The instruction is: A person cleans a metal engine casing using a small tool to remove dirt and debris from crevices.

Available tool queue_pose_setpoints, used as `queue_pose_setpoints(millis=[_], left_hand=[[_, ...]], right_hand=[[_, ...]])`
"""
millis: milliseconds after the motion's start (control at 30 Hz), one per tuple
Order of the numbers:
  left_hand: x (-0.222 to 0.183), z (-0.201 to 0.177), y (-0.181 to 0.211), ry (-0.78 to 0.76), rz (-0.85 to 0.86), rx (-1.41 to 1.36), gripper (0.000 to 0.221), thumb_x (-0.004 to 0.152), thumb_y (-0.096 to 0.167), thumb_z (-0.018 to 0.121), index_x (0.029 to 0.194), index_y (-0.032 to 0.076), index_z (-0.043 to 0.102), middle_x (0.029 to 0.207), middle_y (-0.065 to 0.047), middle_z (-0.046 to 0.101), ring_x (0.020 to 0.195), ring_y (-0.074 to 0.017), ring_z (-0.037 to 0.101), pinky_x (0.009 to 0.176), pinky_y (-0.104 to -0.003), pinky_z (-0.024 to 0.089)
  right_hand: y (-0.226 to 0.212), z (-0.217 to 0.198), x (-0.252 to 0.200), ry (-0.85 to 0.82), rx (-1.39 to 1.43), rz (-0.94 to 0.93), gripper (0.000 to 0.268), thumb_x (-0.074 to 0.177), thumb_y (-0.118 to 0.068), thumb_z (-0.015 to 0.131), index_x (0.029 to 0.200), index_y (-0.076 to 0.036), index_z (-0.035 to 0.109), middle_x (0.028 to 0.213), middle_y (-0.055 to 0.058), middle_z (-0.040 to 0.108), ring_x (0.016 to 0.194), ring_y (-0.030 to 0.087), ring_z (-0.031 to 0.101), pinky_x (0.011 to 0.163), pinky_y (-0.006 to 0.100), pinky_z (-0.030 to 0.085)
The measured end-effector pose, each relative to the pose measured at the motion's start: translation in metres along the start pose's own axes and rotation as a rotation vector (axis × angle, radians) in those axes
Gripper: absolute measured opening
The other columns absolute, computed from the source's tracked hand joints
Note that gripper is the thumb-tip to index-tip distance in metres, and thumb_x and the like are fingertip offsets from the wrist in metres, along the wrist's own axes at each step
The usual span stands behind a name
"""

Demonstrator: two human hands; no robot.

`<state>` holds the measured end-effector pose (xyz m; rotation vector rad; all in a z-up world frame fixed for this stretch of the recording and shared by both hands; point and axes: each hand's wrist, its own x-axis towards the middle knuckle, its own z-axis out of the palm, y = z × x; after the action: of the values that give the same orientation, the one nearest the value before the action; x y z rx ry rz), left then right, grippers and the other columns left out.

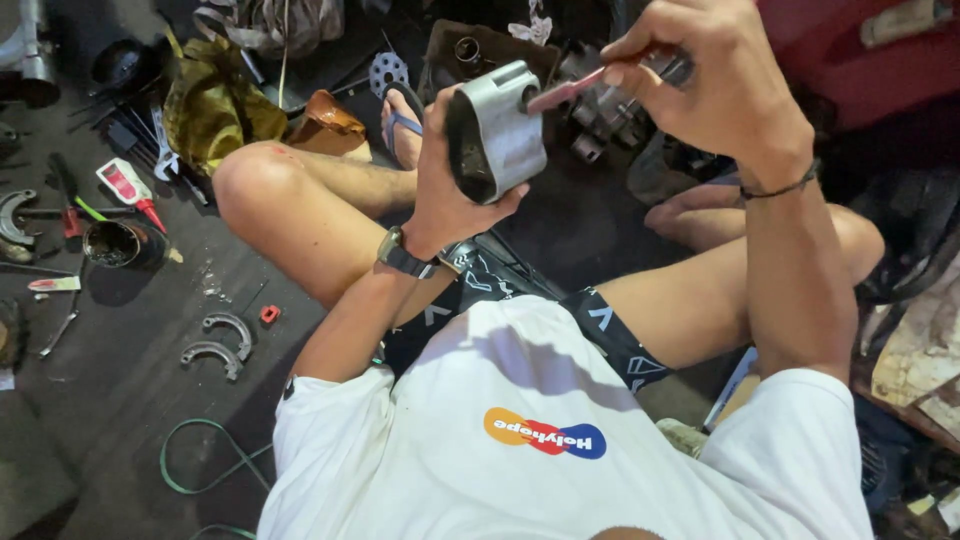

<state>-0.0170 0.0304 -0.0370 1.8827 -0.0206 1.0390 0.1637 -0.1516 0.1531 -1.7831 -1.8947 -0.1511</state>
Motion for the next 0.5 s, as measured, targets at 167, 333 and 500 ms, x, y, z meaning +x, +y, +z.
queue_pose_setpoints(millis=[167, 333, 500], left_hand=[[0.017, -0.004, 0.023, 0.047, -0.055, -0.023, 0.101, 0.068, 0.010, 0.089, 0.149, 0.008, 0.028, 0.137, -0.014, 0.046, 0.122, -0.0303, 0.055, 0.109, -0.039, 0.050], [0.014, -0.002, 0.019, 0.031, 0.013, -0.007, 0.104, 0.063, 0.013, 0.098, 0.147, 0.017, 0.036, 0.145, -0.009, 0.049, 0.131, -0.0298, 0.057, 0.117, -0.041, 0.046], [0.016, 0.002, 0.017, -0.027, 0.156, -0.009, 0.098, 0.066, 0.016, 0.100, 0.142, 0.017, 0.038, 0.145, -0.009, 0.050, 0.134, -0.0312, 0.055, 0.117, -0.045, 0.047]], right_hand=[[-0.005, 0.013, 0.006, 0.001, -0.036, -0.031, 0.016, 0.091, 0.002, 0.085, 0.098, 0.001, 0.071, 0.095, 0.010, 0.066, 0.090, 0.029, 0.050, 0.104, 0.040, 0.033], [0.026, 0.024, -0.017, 0.220, 0.116, 0.062, 0.019, 0.114, 0.002, 0.074, 0.102, 0.016, 0.069, 0.086, 0.018, 0.061, 0.070, 0.025, 0.047, 0.070, 0.037, 0.042], [0.013, 0.028, -0.013, 0.267, 0.086, 0.151, 0.017, 0.113, 0.009, 0.076, 0.099, 0.012, 0.067, 0.080, 0.013, 0.062, 0.063, 0.021, 0.045, 0.060, 0.032, 0.037]])
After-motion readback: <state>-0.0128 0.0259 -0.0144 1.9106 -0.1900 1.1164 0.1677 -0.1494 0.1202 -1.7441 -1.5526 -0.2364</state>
